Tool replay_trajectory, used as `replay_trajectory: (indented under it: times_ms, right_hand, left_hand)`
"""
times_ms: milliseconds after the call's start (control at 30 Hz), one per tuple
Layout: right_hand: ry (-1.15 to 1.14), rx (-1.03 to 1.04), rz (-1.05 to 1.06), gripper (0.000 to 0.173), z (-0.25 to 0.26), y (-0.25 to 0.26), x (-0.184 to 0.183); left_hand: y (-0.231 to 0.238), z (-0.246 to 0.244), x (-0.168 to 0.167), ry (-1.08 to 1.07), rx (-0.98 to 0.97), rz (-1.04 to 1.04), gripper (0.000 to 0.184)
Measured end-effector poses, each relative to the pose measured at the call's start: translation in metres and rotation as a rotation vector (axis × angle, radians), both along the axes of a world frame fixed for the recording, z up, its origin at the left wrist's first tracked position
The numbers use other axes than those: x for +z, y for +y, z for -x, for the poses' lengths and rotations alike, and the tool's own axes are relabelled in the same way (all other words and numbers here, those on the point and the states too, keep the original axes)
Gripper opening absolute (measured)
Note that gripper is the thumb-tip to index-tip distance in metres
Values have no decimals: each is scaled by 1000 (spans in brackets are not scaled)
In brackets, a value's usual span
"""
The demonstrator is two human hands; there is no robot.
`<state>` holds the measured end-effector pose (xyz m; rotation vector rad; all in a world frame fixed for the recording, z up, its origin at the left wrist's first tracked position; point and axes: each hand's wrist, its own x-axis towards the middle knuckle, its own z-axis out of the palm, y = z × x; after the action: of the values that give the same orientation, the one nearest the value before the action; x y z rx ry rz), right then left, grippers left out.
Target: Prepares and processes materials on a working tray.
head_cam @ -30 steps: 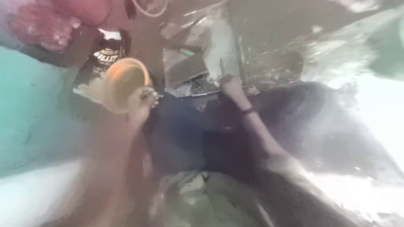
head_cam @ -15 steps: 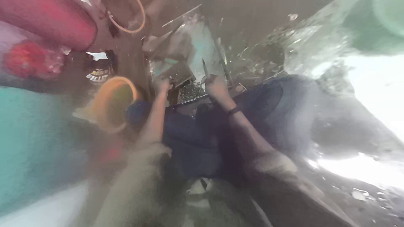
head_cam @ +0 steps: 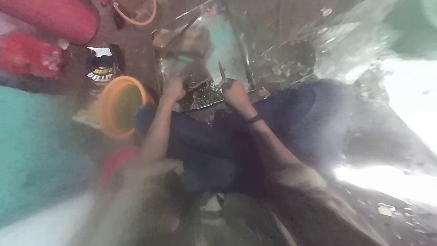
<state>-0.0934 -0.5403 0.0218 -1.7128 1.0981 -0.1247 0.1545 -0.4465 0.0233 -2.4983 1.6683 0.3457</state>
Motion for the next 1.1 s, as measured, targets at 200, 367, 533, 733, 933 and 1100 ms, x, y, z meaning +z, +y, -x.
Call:
replay_trajectory:
  times_ms: [200,367,533,733,933,1100]
  right_hand:
    - [33,15,19,22,3,5,-5]
    - [67,44,52,26,-4,3,-9]
    - [94,75,40,29,-5,8,-7]
    - [165,152,89,33,-10,17,-19]
    - [211,167,188,40,-19,23,-29]
    - [110,148,227,38,-6,42,-9]
  left_hand:
    - [-8,10,0,96,159,70,35]
    - [-15,9,-4,84,198,88,30]
    - [-20,11,-7,46,177,103,24]
    - [-22,21,2,95,275,105,42]
    - [-15,19,-3,115,278,149,39]
    - [-13,23,3,98,312,124,28]
